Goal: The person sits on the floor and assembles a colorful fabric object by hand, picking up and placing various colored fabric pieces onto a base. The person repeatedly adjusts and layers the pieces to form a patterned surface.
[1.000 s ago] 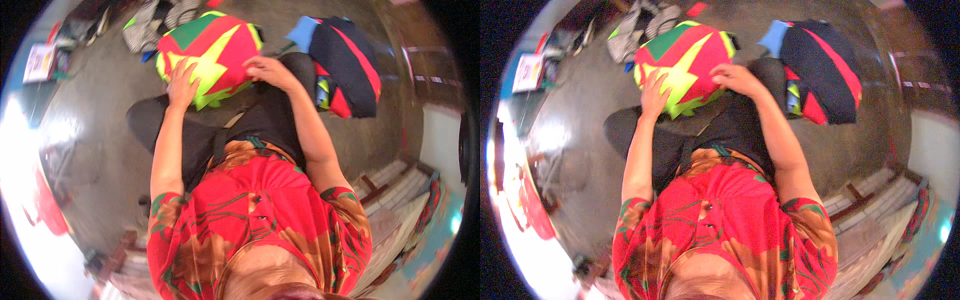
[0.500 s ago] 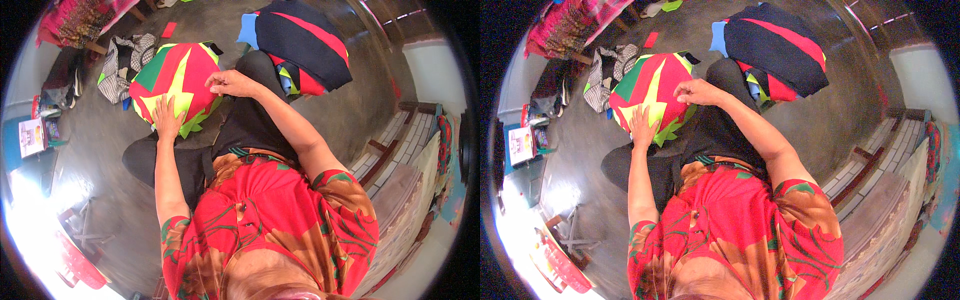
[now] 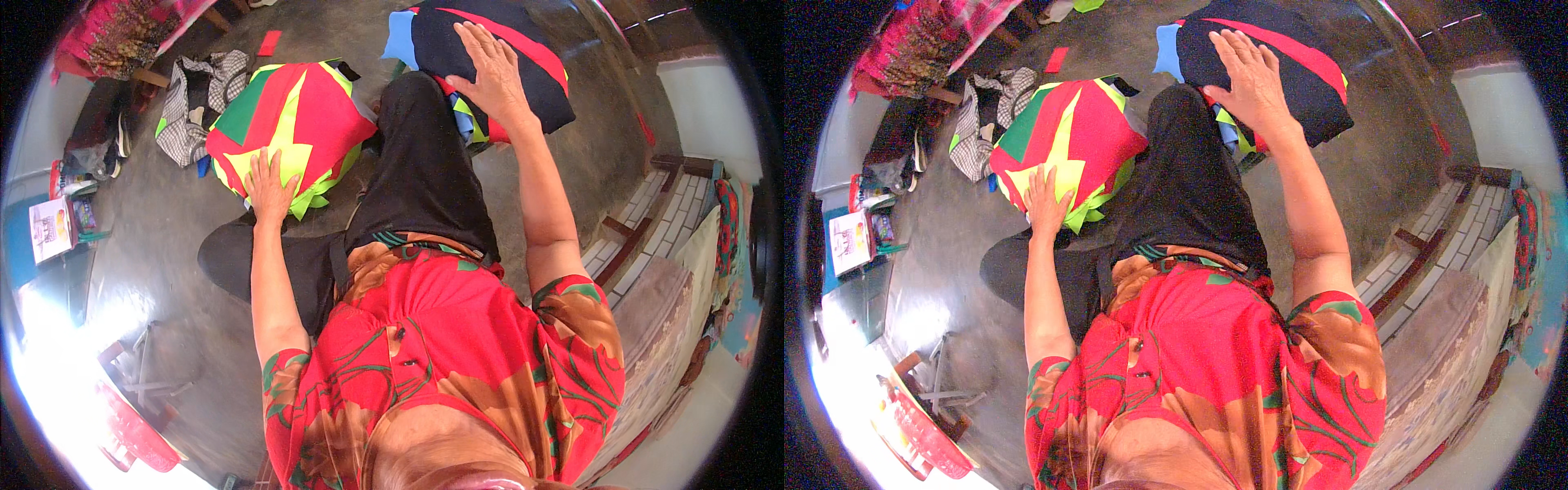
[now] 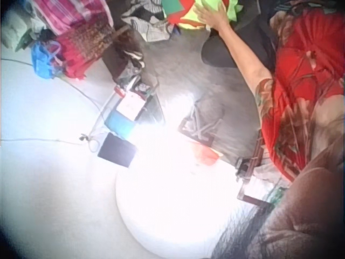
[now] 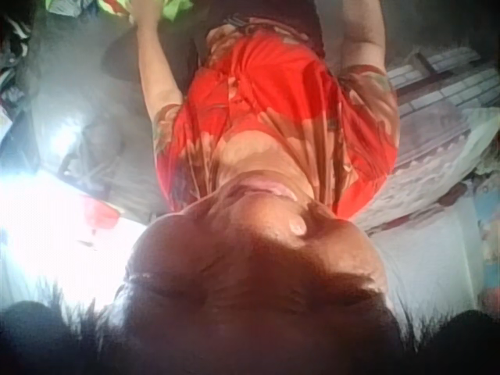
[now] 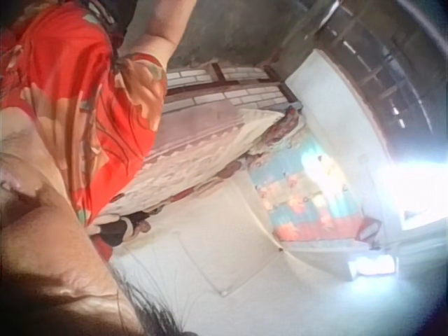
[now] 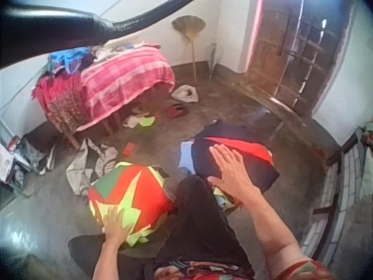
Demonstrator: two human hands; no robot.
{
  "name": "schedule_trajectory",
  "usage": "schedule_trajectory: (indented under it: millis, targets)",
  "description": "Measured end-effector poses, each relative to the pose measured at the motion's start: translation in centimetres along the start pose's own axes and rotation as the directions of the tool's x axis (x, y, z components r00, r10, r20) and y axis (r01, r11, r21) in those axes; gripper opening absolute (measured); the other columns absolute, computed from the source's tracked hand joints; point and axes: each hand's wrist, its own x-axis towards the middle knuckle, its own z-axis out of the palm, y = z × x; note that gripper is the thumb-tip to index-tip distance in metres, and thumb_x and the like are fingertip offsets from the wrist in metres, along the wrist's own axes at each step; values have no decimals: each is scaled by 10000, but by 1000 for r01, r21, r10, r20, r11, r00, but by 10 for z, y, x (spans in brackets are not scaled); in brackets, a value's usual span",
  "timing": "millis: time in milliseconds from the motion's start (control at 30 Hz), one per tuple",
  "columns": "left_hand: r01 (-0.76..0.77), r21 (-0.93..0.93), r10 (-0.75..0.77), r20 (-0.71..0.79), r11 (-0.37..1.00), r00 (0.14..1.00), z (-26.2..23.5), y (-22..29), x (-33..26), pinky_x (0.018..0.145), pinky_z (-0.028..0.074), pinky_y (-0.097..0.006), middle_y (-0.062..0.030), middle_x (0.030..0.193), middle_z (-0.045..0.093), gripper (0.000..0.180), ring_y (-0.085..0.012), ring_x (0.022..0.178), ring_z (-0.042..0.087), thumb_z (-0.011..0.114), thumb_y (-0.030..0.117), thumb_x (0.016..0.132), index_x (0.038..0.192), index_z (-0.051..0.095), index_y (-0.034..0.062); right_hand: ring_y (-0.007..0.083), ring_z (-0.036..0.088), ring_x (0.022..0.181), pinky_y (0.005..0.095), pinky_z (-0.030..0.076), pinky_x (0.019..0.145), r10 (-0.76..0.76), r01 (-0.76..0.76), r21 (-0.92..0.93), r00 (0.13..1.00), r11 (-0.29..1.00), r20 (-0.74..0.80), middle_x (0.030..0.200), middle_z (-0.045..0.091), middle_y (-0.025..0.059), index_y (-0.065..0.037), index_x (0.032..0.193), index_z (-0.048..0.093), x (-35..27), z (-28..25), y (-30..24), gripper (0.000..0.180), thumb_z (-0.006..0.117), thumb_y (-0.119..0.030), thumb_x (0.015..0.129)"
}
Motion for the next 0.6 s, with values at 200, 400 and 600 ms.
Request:
schedule_trajectory:
  millis: [200, 400, 600]
  targets:
    - [-2, 4, 2, -22, 1000, 1000, 3, -1, 0, 1071, 198, -545, -67, 1498, 203, 686, -307, 1383, 167, 595, 433, 832, 1408, 309, 197, 261, 271, 1359, 417, 213, 1104, 15, -5, -60, 984, 998, 176, 1470, 287, 99, -136, 1427, 272, -20, 40, 26, 902, 739, -371, 692]
    - [6, 16, -5, -17, 1000, 1000, 3, -2, -1, 1079, 195, -529, -59, 1504, 185, 684, -301, 1385, 162, 590, 433, 838, 1412, 300, 199, 278, 303, 1340, 423, 226, 1099, 5, 3, -74, 994, 997, 109, 1448, 317, 130, -84, 1398, 311, -21, 49, 28, 830, 698, -382, 726]
    - [24, 0, -24, -2, 1000, 1000, 3, 0, 1, 1080, 193, -530, -49, 1502, 194, 681, -295, 1384, 165, 602, 427, 830, 1408, 312, 214, 247, 273, 1358, 405, 212, 1112, 61, -50, -110, 993, 993, 97, 1461, 306, 87, -137, 1421, 296, -22, 55, 27, 752, 644, -381, 801]
